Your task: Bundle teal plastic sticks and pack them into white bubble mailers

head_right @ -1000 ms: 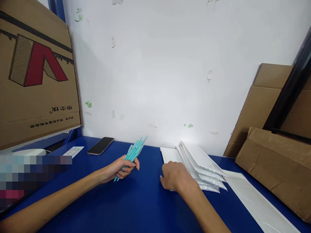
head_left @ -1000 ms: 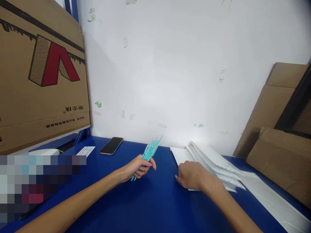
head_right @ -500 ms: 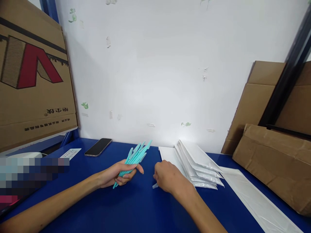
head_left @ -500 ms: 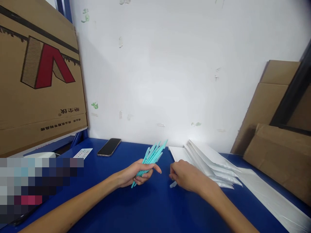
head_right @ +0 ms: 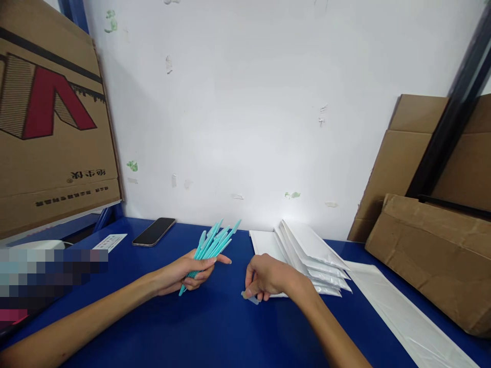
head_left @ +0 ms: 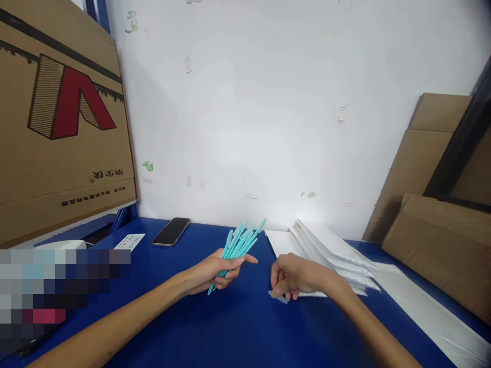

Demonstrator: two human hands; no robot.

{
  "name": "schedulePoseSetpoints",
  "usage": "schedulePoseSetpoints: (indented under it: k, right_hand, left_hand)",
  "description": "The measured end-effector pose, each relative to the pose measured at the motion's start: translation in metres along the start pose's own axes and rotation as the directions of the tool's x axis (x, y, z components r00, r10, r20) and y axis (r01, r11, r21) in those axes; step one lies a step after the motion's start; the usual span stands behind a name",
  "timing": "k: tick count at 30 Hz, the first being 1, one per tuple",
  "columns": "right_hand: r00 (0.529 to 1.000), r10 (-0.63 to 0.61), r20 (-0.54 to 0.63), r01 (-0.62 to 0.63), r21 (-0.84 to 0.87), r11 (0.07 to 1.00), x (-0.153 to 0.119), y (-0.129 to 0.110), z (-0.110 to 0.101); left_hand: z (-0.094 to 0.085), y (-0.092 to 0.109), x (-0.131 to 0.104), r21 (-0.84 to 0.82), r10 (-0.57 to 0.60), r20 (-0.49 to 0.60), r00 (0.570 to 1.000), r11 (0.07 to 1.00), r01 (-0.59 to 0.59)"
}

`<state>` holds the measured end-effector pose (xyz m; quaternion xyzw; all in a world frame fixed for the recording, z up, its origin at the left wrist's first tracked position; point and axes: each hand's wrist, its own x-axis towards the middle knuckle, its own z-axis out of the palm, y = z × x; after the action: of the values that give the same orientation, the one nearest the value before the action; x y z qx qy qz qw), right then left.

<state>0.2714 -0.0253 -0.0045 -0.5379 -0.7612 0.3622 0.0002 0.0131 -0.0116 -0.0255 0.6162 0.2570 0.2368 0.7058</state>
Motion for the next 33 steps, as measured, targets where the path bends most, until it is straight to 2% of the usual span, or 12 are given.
schedulePoseSetpoints:
  k: [9, 18, 25, 29, 33]
  right_hand:
    - [0.979, -0.138, -0.151, 0.115, -0.153, 0.982, -0.006, -0.007, 0.002]
    - [0.897, -0.233, -0.376, 0.154, -0.227, 0.962, -0.011, -0.020, -0.001]
    - [0.859, -0.263, -0.439, 0.157, -0.263, 0.952, -0.009, -0.023, -0.001]
    - [0.822, -0.248, -0.513, 0.136, -0.245, 0.960, -0.010, -0.025, -0.004]
    - [0.800, -0.235, -0.552, 0.194, -0.132, 0.972, -0.009, -0.026, -0.006]
  left_hand:
    - [0.000, 0.000, 0.000, 0.049, -0.001, -0.066, 0.998, 0.999, 0.005]
    - [0.004, 0.002, 0.000, 0.072, 0.029, -0.075, 0.997, 0.997, -0.024]
    - [0.003, 0.000, 0.001, 0.052, 0.022, -0.089, 0.996, 0.999, -0.017]
    - [0.003, -0.001, 0.002, 0.046, 0.017, -0.091, 0.996, 0.999, -0.013]
    - [0.001, -0.003, 0.004, 0.039, 0.032, -0.090, 0.995, 0.999, -0.029]
